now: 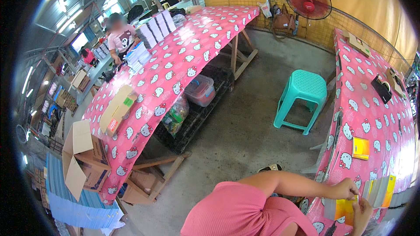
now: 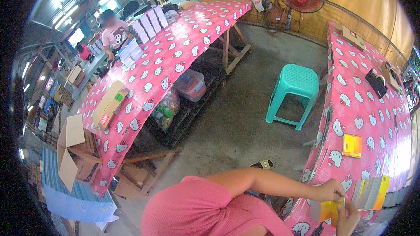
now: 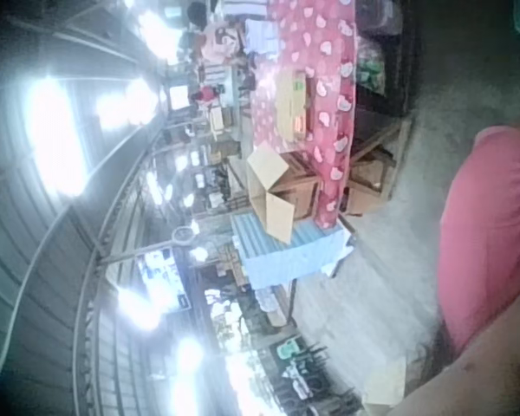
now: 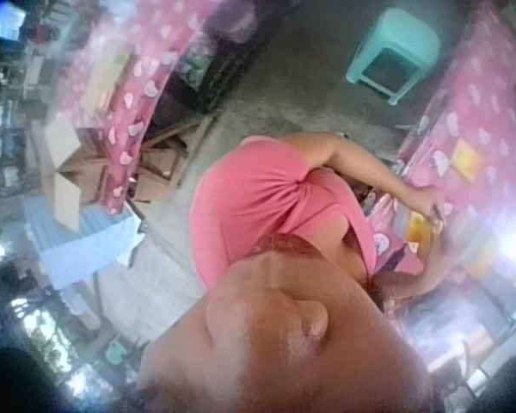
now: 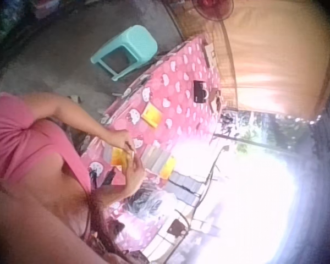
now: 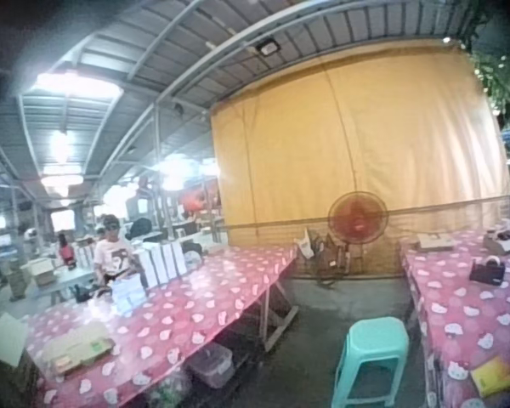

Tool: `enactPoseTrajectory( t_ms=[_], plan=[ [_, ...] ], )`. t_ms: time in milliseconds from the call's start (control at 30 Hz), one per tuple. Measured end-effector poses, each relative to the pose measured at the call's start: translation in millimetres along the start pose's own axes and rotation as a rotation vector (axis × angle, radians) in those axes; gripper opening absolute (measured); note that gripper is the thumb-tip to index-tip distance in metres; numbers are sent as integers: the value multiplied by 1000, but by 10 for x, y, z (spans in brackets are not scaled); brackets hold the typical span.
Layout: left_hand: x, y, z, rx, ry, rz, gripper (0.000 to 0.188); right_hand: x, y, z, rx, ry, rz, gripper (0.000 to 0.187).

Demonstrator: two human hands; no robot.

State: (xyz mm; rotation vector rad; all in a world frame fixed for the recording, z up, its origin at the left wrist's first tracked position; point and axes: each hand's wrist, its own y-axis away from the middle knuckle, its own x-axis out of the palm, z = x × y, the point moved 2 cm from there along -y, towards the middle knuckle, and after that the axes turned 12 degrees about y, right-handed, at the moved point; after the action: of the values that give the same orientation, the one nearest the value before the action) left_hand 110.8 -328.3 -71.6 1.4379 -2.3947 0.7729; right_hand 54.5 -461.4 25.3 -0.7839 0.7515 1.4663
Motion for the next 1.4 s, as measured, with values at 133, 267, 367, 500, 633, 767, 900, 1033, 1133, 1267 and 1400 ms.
enactPoseTrajectory(
  t_ms=[133,267,367,500,633,767,900,1033,1133,1267,1400],
  plan=[
    [-11,15,36,-20,54,-31,21,146,-97,-206,-213,723,23,38],
    [-20,-15,34,-99,90,-46,21,-34,4,179,-94,-24,123,27],
    [-20,-21,-116,144,32,-58,21,-43,53,653,-109,563,140,40],
    [-29,152,-622,290,-149,-56,17,65,103,786,-188,341,-269,34],
    [-163,402,-873,58,-86,-172,18,268,53,857,-261,1,-273,19],
    [-362,617,-1004,1,-171,-230,17,388,42,1008,-346,64,-240,16],
    [-457,766,-1207,-201,323,-90,19,445,-8,988,-465,-144,-158,20],
    [-519,775,-1239,-94,226,27,30,777,-81,1076,-594,-404,-310,20],
    [-621,825,-1403,-12,42,77,32,1002,-128,1187,-584,-637,-276,21],
    [-1068,1102,-1329,-169,103,-30,26,971,-115,1345,-420,-539,-214,10],
    [-1551,1629,-1268,-243,-251,-279,24,424,-425,413,-142,-471,-306,34]
  ],
)
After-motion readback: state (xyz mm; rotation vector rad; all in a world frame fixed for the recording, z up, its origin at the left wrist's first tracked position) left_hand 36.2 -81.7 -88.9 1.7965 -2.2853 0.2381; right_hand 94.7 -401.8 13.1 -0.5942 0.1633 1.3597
